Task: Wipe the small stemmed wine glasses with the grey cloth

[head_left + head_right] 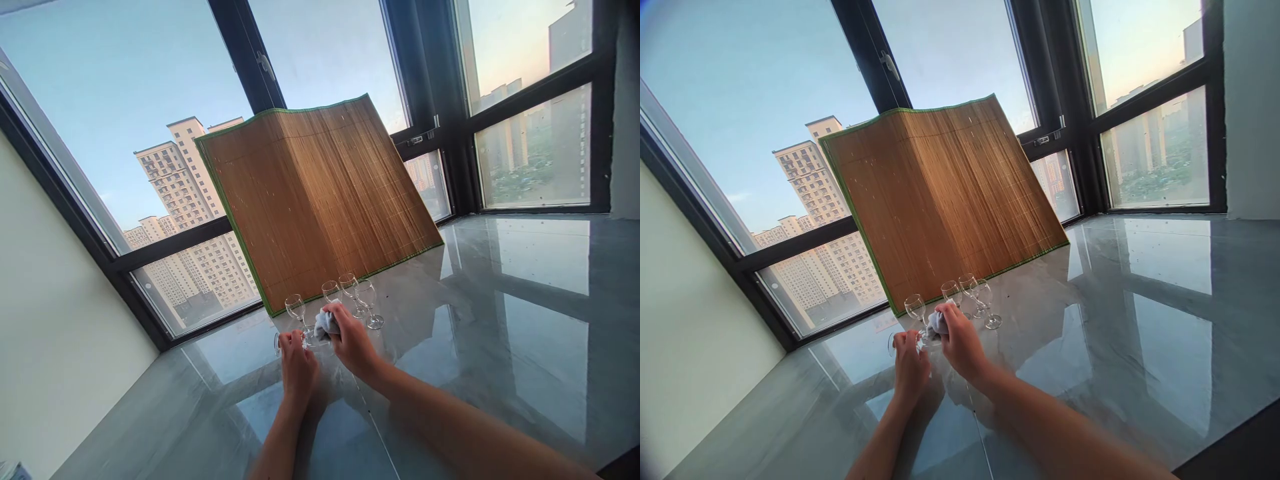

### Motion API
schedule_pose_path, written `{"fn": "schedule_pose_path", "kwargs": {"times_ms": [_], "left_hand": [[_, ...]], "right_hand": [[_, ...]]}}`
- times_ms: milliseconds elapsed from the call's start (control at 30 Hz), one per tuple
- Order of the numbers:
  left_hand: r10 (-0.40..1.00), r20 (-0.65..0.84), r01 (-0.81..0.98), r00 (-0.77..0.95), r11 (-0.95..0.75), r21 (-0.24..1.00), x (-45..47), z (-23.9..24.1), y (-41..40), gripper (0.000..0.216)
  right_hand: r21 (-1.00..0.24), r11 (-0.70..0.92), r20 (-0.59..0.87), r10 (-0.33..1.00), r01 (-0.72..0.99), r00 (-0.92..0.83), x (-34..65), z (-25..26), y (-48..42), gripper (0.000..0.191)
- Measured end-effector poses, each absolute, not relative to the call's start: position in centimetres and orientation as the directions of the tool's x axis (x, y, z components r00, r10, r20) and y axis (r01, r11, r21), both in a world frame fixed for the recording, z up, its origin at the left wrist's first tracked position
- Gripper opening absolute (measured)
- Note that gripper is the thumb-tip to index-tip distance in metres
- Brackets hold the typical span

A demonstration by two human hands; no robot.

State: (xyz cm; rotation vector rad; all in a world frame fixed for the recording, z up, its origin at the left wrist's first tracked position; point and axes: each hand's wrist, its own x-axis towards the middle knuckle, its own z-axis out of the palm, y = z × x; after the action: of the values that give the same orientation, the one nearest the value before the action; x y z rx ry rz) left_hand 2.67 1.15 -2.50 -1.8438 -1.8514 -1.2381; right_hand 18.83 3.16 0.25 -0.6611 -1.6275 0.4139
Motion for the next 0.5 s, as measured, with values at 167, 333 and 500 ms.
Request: {"fn": "schedule_pose_path", "kwargs": {"times_ms": [167,333,500], "left_hand": [[0.679,0.721,0.914,-0.14,-0.191,0.358,2.9,-2.6,1.0,0.037],[0.65,0.72,0.901,-0.241,-0.127,0.416,2.3,-2.9,1.6,0.028],[0.643,0.689,0.871,-0.334,-0.069,0.487,1.8,-2.9,1.7,0.029]], "right_hand": [[-0.582,0.781,0.777,0.616,0.228,-0.126,19.2,0.5,3.3,0.049],[-0.705,0.702,0.687,0.711,0.1,-0.147,18.9,0.5,3.2,0.026],[-0.849,0.529,0.526,0.842,-0.012,-0.121,18.6,0.1,3.8,0.058]]}}
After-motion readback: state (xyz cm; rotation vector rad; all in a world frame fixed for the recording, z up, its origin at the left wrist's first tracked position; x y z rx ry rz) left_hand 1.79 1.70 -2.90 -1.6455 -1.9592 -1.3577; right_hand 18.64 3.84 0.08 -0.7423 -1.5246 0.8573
